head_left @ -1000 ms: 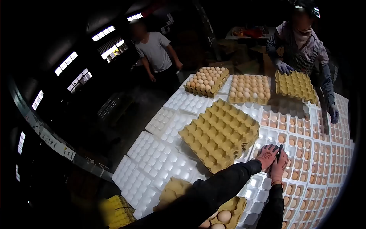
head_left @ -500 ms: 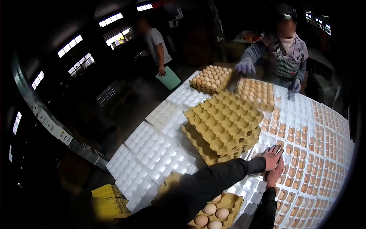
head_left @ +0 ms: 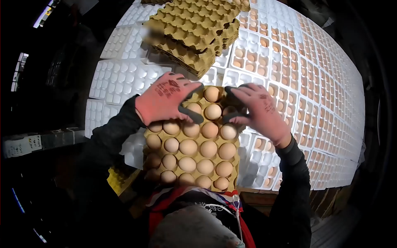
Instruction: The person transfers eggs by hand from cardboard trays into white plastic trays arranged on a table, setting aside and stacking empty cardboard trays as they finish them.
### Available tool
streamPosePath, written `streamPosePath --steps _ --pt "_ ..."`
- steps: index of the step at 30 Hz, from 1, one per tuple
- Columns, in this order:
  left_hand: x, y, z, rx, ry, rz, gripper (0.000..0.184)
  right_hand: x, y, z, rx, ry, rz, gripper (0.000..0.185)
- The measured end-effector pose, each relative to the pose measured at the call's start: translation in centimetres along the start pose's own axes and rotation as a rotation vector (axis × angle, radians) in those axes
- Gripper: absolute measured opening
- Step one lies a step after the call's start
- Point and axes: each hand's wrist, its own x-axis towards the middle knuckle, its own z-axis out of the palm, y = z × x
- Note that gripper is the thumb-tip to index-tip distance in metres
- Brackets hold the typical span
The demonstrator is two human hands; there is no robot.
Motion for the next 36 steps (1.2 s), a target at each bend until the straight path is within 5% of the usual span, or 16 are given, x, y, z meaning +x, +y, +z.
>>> streamPosePath --steps 5,9,12,14,15,17,18,20,22,24,26,28,30,33,34,36 --pt "-1.7 -0.3 5.3 0.137 0.198 0.151 0.065 -2.2 -0.5 1.9 -0.024 0.063 0.045 0.055" --pt "-2.9 -0.2 3.4 -0.455 0.324 0.033 0.049 -2.1 -1.0 -0.4 1.273 0.298 0.384 0.046" --pt "-4.0 -2.0 2.9 -1.540 0.462 -0.197 0.032 2.5 -0.4 -0.2 0.832 0.061 0.353 0.048" --pt "-3.5 -1.3 1.7 -2.097 0.610 -0.241 0.025 5.1 -1.8 1.4 0.041 -0.168 0.251 0.043" --pt "-3.4 -1.4 2.4 -1.836 0.576 -0.077 0.025 4.9 -1.7 3.0 -0.259 -0.112 0.091 0.047" --pt "-2.9 -3.9 3.5 -1.534 0.144 0.156 0.027 4.1 -0.5 3.0 0.170 0.025 0.154 0.046" --pt "-3.9 1.2 0.7 -1.144 0.190 -0.239 0.033 3.4 0.0 2.8 0.387 0.093 0.183 0.045" --pt "-3.2 3.0 2.5 -0.026 0.022 0.122 0.041 0.9 -0.4 1.0 1.213 0.235 0.352 0.051" --pt "-2.2 3.9 3.0 0.194 -0.242 0.111 0.048 -0.8 -0.5 0.6 1.337 0.325 0.245 0.060" --pt "-2.4 2.4 3.3 0.100 -0.123 0.148 0.052 -2.6 -0.7 -0.6 1.107 0.061 0.402 0.055" --pt "-3.2 1.0 4.8 -0.090 0.107 0.141 0.051 -2.5 -3.6 -1.3 0.285 -0.198 0.260 0.051" --pt "-2.6 0.9 1.3 -0.753 0.119 -0.096 0.048 -3.7 -6.0 1.0 -0.587 -0.177 0.125 0.034" --pt "-0.9 0.6 0.3 -1.326 0.175 -0.187 0.049 -4.3 -6.1 1.2 -0.609 -0.197 0.132 0.032" --pt "2.3 2.2 1.4 -0.246 0.191 0.090 0.042 -5.1 -4.7 0.3 -0.095 -0.029 0.265 0.029" --pt "3.0 3.5 1.2 0.181 0.118 0.097 0.039 -6.0 -2.3 1.4 0.399 0.169 0.321 0.029" --pt "4.8 3.9 1.2 0.263 -0.074 0.139 0.044 -7.7 0.7 3.1 1.033 0.427 0.478 0.039"
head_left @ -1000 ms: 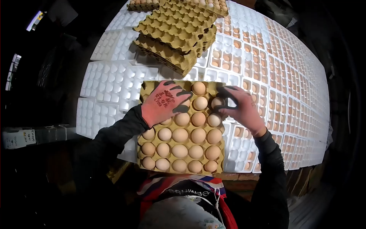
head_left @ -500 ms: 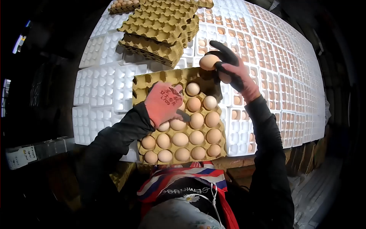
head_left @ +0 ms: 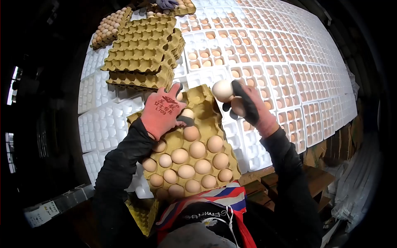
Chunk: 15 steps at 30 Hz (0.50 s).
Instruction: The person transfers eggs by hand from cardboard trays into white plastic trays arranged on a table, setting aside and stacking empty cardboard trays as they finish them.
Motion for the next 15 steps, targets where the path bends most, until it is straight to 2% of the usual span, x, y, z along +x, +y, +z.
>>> streamPosePath --steps 1,2,3,4,5,6,8,10,12,13,15 --pt "0.3 -0.1 -0.4 -0.028 -0.061 0.031 0.047 0.0 1.5 -0.1 0.282 0.094 -0.091 0.046" --pt "0.5 -0.3 -0.9 -0.056 -0.130 0.062 0.050 0.7 2.5 0.2 0.283 0.227 -0.121 0.046" --pt "0.4 -0.9 -1.3 -0.162 -0.099 0.077 0.048 1.4 3.1 0.8 0.278 0.361 -0.150 0.046" --pt "0.5 -2.0 -1.9 -0.284 -0.064 0.114 0.047 2.2 3.4 0.0 0.325 0.439 0.065 0.044" --pt "1.2 -3.7 -2.8 -0.475 -0.034 0.142 0.049 3.9 8.3 -1.9 0.356 0.468 0.206 0.043" --pt "2.4 -5.4 -3.4 -0.666 -0.006 0.168 0.050 4.6 8.7 -1.4 0.025 0.508 0.198 0.039" --pt "5.9 -7.6 -2.8 -1.021 0.130 0.042 0.055 6.1 12.0 -0.2 -0.878 0.585 0.046 0.036" --pt "10.1 -10.0 0.4 -1.146 0.034 0.002 0.051 7.2 11.9 0.1 -1.095 0.387 0.192 0.039" --pt "14.0 -9.9 4.2 -0.770 -0.015 0.141 0.049 8.1 12.6 -0.3 -1.203 0.231 0.268 0.042" --pt "15.0 -9.8 6.5 -0.702 -0.091 0.179 0.050 8.1 13.4 -0.9 -1.182 0.285 0.104 0.042" --pt "16.4 -9.7 11.3 -0.564 -0.219 0.252 0.053 9.2 12.0 -2.0 -0.879 0.411 0.042 0.041"
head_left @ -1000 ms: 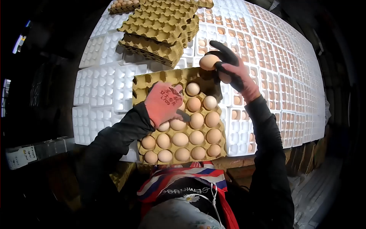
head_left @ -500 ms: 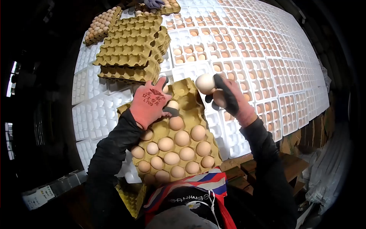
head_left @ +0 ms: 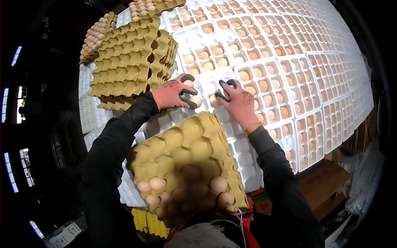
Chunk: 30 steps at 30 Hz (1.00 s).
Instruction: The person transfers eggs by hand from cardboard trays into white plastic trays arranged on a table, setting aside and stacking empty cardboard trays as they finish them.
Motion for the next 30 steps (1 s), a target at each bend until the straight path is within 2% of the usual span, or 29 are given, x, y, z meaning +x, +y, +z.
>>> streamPosePath --steps 1,2,3,5,7,8,9,10,11,12,13,14,15,16,17,18,19,21,22,23,24,25,27,29,30 --pt "0.8 -0.8 1.3 0.065 -0.065 0.010 0.055 0.9 0.0 -0.3 0.154 0.054 0.029 0.041" --pt "1.3 -1.3 2.8 0.054 -0.112 -0.026 0.060 2.0 0.9 0.6 0.329 0.220 -0.058 0.040" --pt "1.6 -1.9 3.7 0.060 -0.099 -0.027 0.061 3.3 1.2 0.8 0.413 0.252 -0.110 0.039" --pt "2.2 -0.5 3.1 0.259 -0.164 -0.044 0.058 5.2 3.2 2.8 0.079 0.291 -0.315 0.040" --pt "3.7 -0.6 3.4 0.250 0.005 0.108 0.040 5.7 4.3 4.1 0.032 0.202 -0.326 0.043" --pt "4.8 -0.1 3.7 0.098 0.224 0.150 0.035 5.8 4.5 4.5 0.131 0.234 -0.307 0.044" --pt "6.0 1.3 3.1 -0.120 0.298 0.064 0.035 5.7 5.4 5.3 0.299 0.272 -0.224 0.045" --pt "7.8 1.8 4.2 -0.219 0.457 0.057 0.041 5.4 5.3 5.7 0.630 0.329 -0.055 0.042" --pt "10.7 0.5 7.0 -0.104 0.585 0.203 0.047 5.2 6.1 5.0 0.625 0.357 0.037 0.042" --pt "11.7 0.3 7.3 0.158 0.381 0.220 0.048 5.4 5.5 4.4 0.822 0.391 0.023 0.043" --pt "12.4 0.2 8.6 0.247 0.283 0.158 0.046 5.4 5.8 3.5 0.776 0.365 0.024 0.044" --pt "13.1 -1.8 11.1 0.335 0.417 0.276 0.049 5.5 6.0 2.6 0.805 0.321 -0.057 0.043" --pt "12.3 -1.1 10.8 0.372 0.486 0.332 0.050 4.8 3.7 1.2 0.946 0.337 -0.053 0.043" --pt "11.8 -0.4 10.1 0.325 0.462 0.367 0.050 3.9 1.4 -0.7 0.886 0.332 -0.064 0.043" --pt "10.3 0.9 7.9 0.281 0.430 0.393 0.050 3.0 -0.6 -2.5 0.837 0.322 -0.070 0.044" --pt "9.2 2.5 5.8 0.218 0.361 0.339 0.047 2.4 -1.7 -3.7 0.940 0.279 -0.059 0.042" --pt "8.5 2.5 4.7 0.177 0.437 0.415 0.042 1.7 -0.7 -4.2 0.917 0.217 0.091 0.048" --pt "0.4 6.6 -2.6 -0.027 0.406 0.399 0.039 0.8 -3.2 -6.4 0.909 0.052 -0.116 0.043" --pt "-3.9 7.4 -3.8 -0.023 0.539 0.349 0.039 -0.2 -5.8 -7.8 0.901 -0.067 -0.150 0.042" --pt "-8.3 8.3 -4.4 -0.018 0.673 0.305 0.040 -1.3 -6.8 -7.9 0.919 -0.089 -0.197 0.040" --pt "-13.0 8.7 -4.3 0.008 0.663 0.182 0.043 -2.8 -10.0 -9.7 0.757 -0.194 -0.234 0.038" --pt "-17.1 8.2 -3.3 0.000 0.545 0.070 0.049 -4.0 -12.8 -11.1 0.589 -0.288 -0.267 0.035" --pt "-25.3 9.1 -0.1 0.229 0.345 -0.114 0.063 -5.2 -13.9 -10.5 0.457 -0.425 -0.489 0.037" --pt "-29.8 9.4 5.2 0.303 0.216 -0.287 0.075 -7.3 -16.5 -9.2 0.434 -0.567 -0.459 0.038" --pt "-30.1 9.4 7.4 0.202 0.256 -0.339 0.081 -8.6 -18.6 -8.8 0.271 -0.507 -0.617 0.038"
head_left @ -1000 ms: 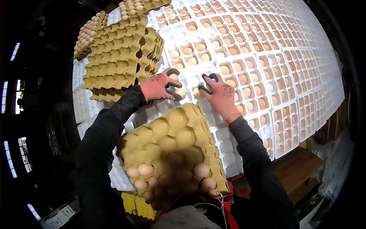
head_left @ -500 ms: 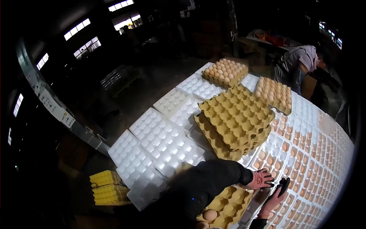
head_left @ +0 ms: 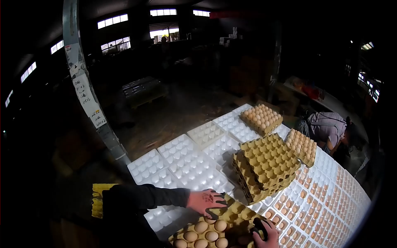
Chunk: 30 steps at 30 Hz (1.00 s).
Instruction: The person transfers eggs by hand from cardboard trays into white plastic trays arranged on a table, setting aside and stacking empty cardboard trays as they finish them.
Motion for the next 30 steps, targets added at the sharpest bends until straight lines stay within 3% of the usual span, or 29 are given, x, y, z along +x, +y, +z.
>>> streamPosePath --steps 1,4,5,7,9,10,11,12,13,15,16,17,18,19,21,22,23,25,27,29,30 --pt "-0.2 0.6 1.0 -0.088 0.112 -0.014 0.076 0.7 -2.4 1.2 -0.199 -0.015 -0.108 0.039" --pt "-0.6 2.5 0.4 0.261 0.161 0.105 0.067 2.5 -5.9 5.8 -0.347 -0.224 -0.195 0.037" --pt "-1.1 3.2 -0.2 0.281 0.060 0.113 0.072 1.3 -4.0 8.0 -0.365 -0.164 -0.241 0.037" --pt "-1.4 1.8 2.1 0.207 0.184 0.196 0.074 1.7 -5.3 8.6 -0.496 -0.247 -0.254 0.039" --pt "-0.5 1.9 2.2 0.144 0.076 0.131 0.073 1.9 -6.2 9.1 -0.440 -0.217 -0.177 0.040" --pt "-0.5 2.3 1.6 0.148 0.057 0.134 0.072 2.1 -7.4 9.0 -0.590 -0.245 -0.165 0.040" --pt "-0.7 2.5 1.2 0.151 0.041 0.139 0.072 2.2 -6.9 8.9 -0.606 -0.218 -0.253 0.041" --pt "-1.2 2.1 2.6 0.082 0.311 0.173 0.068 2.1 -6.6 8.6 -0.526 -0.236 -0.265 0.041" --pt "-1.4 1.7 3.0 -0.104 0.366 0.084 0.064 2.0 -6.2 8.2 -0.444 -0.253 -0.273 0.041" --pt "-3.6 1.6 2.1 -0.762 0.614 -0.096 0.059 1.0 1.0 7.5 -0.120 -0.164 -0.051 0.047" --pt "-3.8 0.4 3.4 -1.436 0.741 -0.027 0.054 0.9 -2.0 7.1 0.154 -0.019 0.081 0.041" --pt "-3.1 -2.8 6.0 -1.879 0.819 -0.010 0.042 1.0 -5.3 6.8 0.442 0.159 0.169 0.035" --pt "-4.2 -2.3 5.1 -1.598 0.968 0.049 0.034 0.8 -2.1 6.4 0.782 0.165 0.237 0.034" --pt "-4.6 -2.0 5.2 -1.587 0.969 0.080 0.033 0.3 1.1 6.1 1.124 0.170 0.306 0.034" --pt "-4.8 -3.1 6.5 -1.543 0.637 0.125 0.039 0.1 -1.7 5.4 0.776 0.026 0.420 0.033" --pt "-4.9 -3.1 6.1 -1.318 0.436 0.097 0.045 0.7 -3.7 5.2 0.597 -0.045 0.467 0.033" --pt "-5.6 0.6 1.7 -0.910 0.242 -0.057 0.055 1.5 -5.6 6.1 0.238 -0.226 0.467 0.038" --pt "-6.1 5.8 0.1 0.031 0.211 -0.071 0.065 0.9 -7.3 8.6 -0.592 -0.334 -0.097 0.034" --pt "-3.8 5.3 2.5 0.137 0.054 -0.029 0.071 0.4 -6.4 10.9 -0.904 -0.284 -0.385 0.030" --pt "-3.2 5.0 1.4 0.070 -0.137 -0.033 0.071 0.4 -6.5 10.7 -0.910 -0.388 -0.256 0.027" --pt "-3.5 5.1 1.5 0.050 -0.113 -0.027 0.073 0.4 -6.6 10.4 -0.901 -0.419 -0.235 0.031"
